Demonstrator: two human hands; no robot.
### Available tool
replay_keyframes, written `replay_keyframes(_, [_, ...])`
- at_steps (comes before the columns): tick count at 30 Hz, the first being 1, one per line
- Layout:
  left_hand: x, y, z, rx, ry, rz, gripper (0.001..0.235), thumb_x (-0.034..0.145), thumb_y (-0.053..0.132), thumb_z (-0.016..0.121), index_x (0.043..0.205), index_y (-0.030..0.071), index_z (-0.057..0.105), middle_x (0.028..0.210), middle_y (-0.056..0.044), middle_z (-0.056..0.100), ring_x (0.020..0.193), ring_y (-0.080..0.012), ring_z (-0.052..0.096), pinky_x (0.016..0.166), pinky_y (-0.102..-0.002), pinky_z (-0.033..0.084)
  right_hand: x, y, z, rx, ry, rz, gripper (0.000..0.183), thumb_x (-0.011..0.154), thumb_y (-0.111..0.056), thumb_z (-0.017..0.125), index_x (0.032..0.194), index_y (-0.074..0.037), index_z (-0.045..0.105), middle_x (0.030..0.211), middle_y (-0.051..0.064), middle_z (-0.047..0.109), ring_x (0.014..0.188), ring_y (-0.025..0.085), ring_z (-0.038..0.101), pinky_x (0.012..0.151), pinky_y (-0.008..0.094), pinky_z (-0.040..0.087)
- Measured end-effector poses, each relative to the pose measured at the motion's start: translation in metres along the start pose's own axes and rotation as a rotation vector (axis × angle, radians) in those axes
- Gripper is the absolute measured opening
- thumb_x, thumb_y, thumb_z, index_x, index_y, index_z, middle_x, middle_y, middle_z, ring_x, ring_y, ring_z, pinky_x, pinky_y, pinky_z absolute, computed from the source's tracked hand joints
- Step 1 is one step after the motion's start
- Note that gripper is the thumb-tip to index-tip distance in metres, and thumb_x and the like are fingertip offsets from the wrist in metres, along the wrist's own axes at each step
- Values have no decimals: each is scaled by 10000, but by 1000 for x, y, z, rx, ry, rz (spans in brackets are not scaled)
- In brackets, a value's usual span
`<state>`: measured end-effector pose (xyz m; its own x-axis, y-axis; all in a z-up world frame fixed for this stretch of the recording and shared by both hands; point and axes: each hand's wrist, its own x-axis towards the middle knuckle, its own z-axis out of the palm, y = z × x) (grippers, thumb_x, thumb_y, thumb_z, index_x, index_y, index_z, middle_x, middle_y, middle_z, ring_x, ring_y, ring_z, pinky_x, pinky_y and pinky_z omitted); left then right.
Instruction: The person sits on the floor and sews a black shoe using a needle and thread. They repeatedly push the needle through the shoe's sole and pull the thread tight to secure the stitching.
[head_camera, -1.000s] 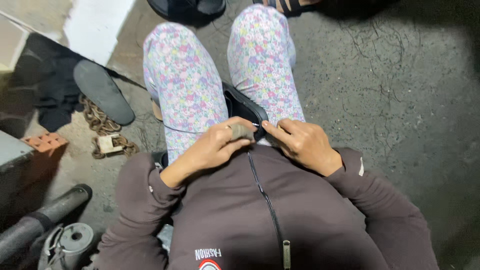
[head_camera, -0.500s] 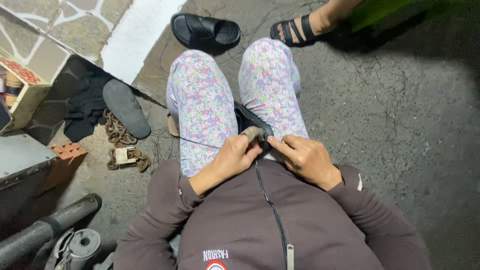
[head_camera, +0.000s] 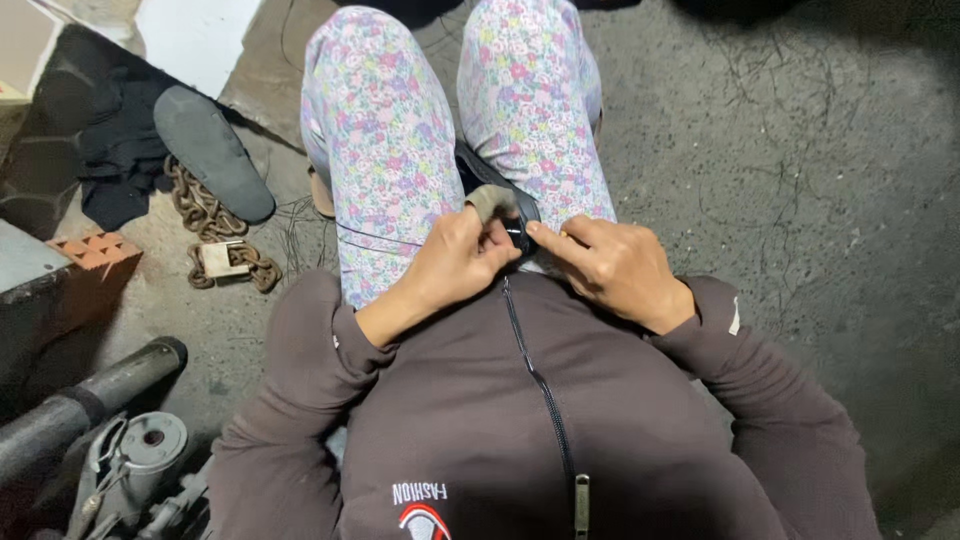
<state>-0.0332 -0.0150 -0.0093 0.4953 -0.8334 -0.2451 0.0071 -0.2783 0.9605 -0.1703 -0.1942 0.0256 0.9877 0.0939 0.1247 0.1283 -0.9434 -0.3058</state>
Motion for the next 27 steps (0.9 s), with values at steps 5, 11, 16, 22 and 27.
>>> replay_keyframes(5, [-6, 17, -9, -34, -68, -51, 426, 749, 31, 734, 1125, 98, 546, 674, -59, 675, 523, -137, 606, 505, -239, 505, -2, 3, 5, 66, 27, 18, 312, 928, -181, 518, 1196, -242, 667, 833, 6, 571, 615, 184, 596, 523, 287, 486])
replay_keyframes(11, [0, 17, -8, -34, -15, -103, 438, 753, 6, 733, 1128, 95, 525, 658, -61, 660, 514, -120, 581, 504, -221, 487, 0, 7, 3, 99, 48, 18, 297, 935, -179, 534, 1183, -232, 687, 816, 9, 592, 590, 183, 598, 505, 274, 483])
replay_keyframes(16, [0, 25, -13, -106, -104, -156, 438, 747, -25, 709, 1129, 77, 520, 661, -79, 673, 503, -122, 590, 486, -205, 480, 3, 5, -10, 109, -41, 56, 317, 955, -226, 516, 1229, -277, 667, 804, -13, 588, 563, 157, 584, 491, 262, 474])
replay_keyframes(22, [12, 23, -12, -329, -83, -258, 404, 781, -63, 686, 1126, 16, 490, 694, -130, 672, 497, -123, 612, 434, -202, 518, 14, 18, -74, 14, -424, 57, 448, 886, -264, 589, 1321, -365, 558, 708, 5, 636, 473, 160, 617, 423, 285, 509])
replay_keyframes(27, [27, 28, -15, -331, -103, -335, 320, 839, 40, 651, 1047, 87, 412, 701, -90, 629, 505, -148, 596, 463, -254, 533, -24, 39, -76, -4, -582, 110, 545, 922, -295, 491, 1434, -451, 392, 653, -23, 500, 389, 229, 541, 279, 385, 347])
